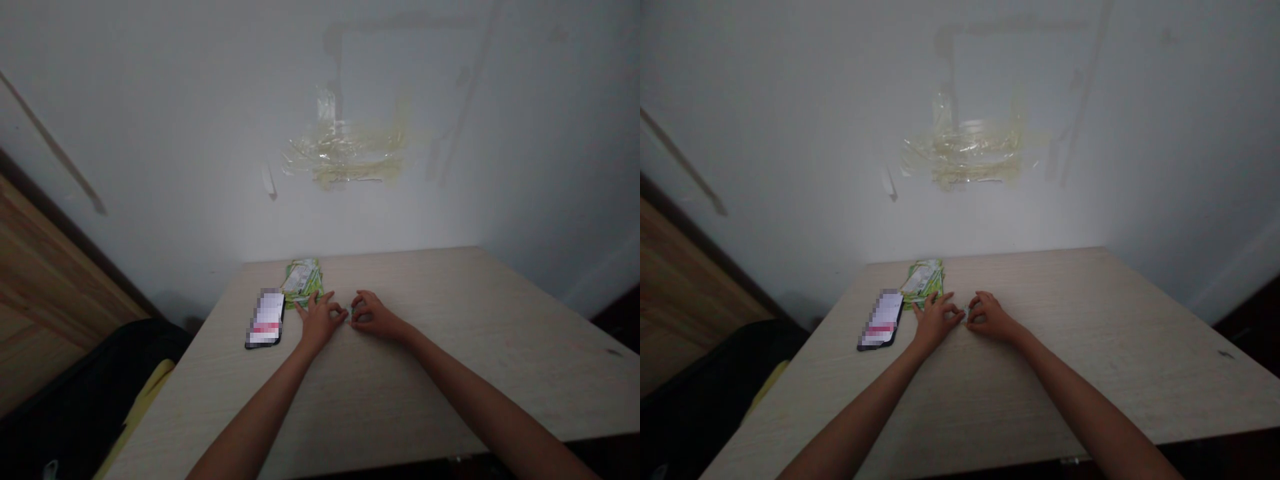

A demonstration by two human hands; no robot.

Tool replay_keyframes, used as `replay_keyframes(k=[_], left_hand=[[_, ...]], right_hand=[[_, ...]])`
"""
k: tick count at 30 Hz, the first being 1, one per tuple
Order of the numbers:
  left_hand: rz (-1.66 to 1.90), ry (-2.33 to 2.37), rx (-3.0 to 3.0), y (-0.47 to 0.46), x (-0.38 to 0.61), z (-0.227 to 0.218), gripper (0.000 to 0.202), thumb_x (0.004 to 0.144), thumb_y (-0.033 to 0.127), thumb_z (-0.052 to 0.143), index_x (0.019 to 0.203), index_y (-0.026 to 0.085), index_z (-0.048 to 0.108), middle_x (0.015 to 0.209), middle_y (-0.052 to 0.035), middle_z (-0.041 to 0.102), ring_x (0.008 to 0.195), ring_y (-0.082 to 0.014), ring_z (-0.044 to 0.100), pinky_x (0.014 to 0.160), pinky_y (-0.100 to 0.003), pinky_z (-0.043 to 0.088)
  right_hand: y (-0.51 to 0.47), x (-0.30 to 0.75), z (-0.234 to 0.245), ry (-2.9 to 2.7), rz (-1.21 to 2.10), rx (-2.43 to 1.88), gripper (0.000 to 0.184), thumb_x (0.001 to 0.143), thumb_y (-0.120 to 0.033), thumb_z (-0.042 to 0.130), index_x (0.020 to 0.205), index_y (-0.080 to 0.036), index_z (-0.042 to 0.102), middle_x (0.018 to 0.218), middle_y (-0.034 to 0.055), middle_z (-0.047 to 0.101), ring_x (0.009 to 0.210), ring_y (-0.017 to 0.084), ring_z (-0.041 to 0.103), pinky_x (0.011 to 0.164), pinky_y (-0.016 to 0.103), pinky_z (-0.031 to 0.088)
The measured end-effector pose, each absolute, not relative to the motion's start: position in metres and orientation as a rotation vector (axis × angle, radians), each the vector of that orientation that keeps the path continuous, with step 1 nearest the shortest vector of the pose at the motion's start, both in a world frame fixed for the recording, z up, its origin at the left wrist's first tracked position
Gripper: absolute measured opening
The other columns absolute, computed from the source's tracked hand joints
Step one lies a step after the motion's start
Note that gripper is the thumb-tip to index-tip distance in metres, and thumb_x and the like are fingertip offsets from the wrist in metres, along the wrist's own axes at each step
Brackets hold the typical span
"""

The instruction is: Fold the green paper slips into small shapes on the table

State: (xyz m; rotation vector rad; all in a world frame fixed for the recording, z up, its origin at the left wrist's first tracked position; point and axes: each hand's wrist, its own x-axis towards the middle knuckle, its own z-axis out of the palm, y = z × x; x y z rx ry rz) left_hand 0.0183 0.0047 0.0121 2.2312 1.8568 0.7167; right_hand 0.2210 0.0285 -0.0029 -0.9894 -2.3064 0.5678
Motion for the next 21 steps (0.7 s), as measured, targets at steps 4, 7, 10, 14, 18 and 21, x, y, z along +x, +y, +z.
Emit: replay_keyframes(k=[4,7,10,14,18,21], left_hand=[[0.724,1.872,2.227,0.0068,0.0181,0.01,0.013,0.078,0.048,0.066,0.081,0.036,0.071,0.139,0.0071,0.052,0.138,-0.0341,0.026,0.102,-0.077,-0.003],[0.729,1.872,2.221,0.0076,0.0187,0.0093,0.014,0.078,0.048,0.066,0.081,0.036,0.072,0.139,0.007,0.052,0.138,-0.0336,0.026,0.102,-0.077,-0.004],[0.722,1.876,2.21,0.0074,0.0189,0.0091,0.014,0.078,0.048,0.066,0.081,0.035,0.072,0.139,0.0066,0.052,0.138,-0.0337,0.025,0.103,-0.076,-0.005],[0.717,1.865,2.222,0.0066,0.0183,0.0096,0.015,0.079,0.048,0.065,0.082,0.036,0.072,0.14,0.0067,0.051,0.138,-0.0338,0.025,0.102,-0.077,-0.004],[0.703,1.871,2.237,0.0062,0.0179,0.0104,0.014,0.079,0.049,0.065,0.082,0.036,0.071,0.139,0.0068,0.052,0.138,-0.0336,0.026,0.101,-0.078,-0.002],[0.694,1.877,2.257,0.0062,0.0177,0.0103,0.015,0.08,0.049,0.064,0.083,0.037,0.071,0.139,0.0065,0.051,0.138,-0.0336,0.026,0.101,-0.078,-0.001]], right_hand=[[0.0303,0.223,-0.0049,-2.229,0.616,-1.016,0.012,0.075,-0.034,0.073,0.081,-0.023,0.075,0.127,0.0088,0.051,0.134,0.028,0.031,0.112,0.047,0.025],[0.0333,0.2233,-0.0071,-2.17,0.594,-1.044,0.012,0.077,-0.034,0.072,0.081,-0.023,0.075,0.127,0.0094,0.052,0.132,0.028,0.033,0.112,0.048,0.025],[0.0355,0.2233,-0.009,-2.151,0.578,-1.055,0.011,0.078,-0.032,0.07,0.082,-0.023,0.075,0.128,0.0093,0.052,0.132,0.027,0.033,0.113,0.048,0.024],[0.0364,0.2228,-0.0099,-2.135,0.565,-1.062,0.009,0.078,-0.03,0.07,0.082,-0.023,0.075,0.129,0.0089,0.051,0.13,0.026,0.036,0.112,0.048,0.026],[0.0359,0.2192,-0.0094,-2.121,0.542,-1.104,0.007,0.078,-0.029,0.07,0.079,-0.022,0.074,0.127,0.0088,0.053,0.128,0.026,0.037,0.111,0.048,0.027],[0.0354,0.2158,-0.009,-2.13,0.526,-1.136,0.007,0.078,-0.028,0.07,0.078,-0.022,0.074,0.125,0.0089,0.054,0.129,0.026,0.036,0.111,0.049,0.027]])
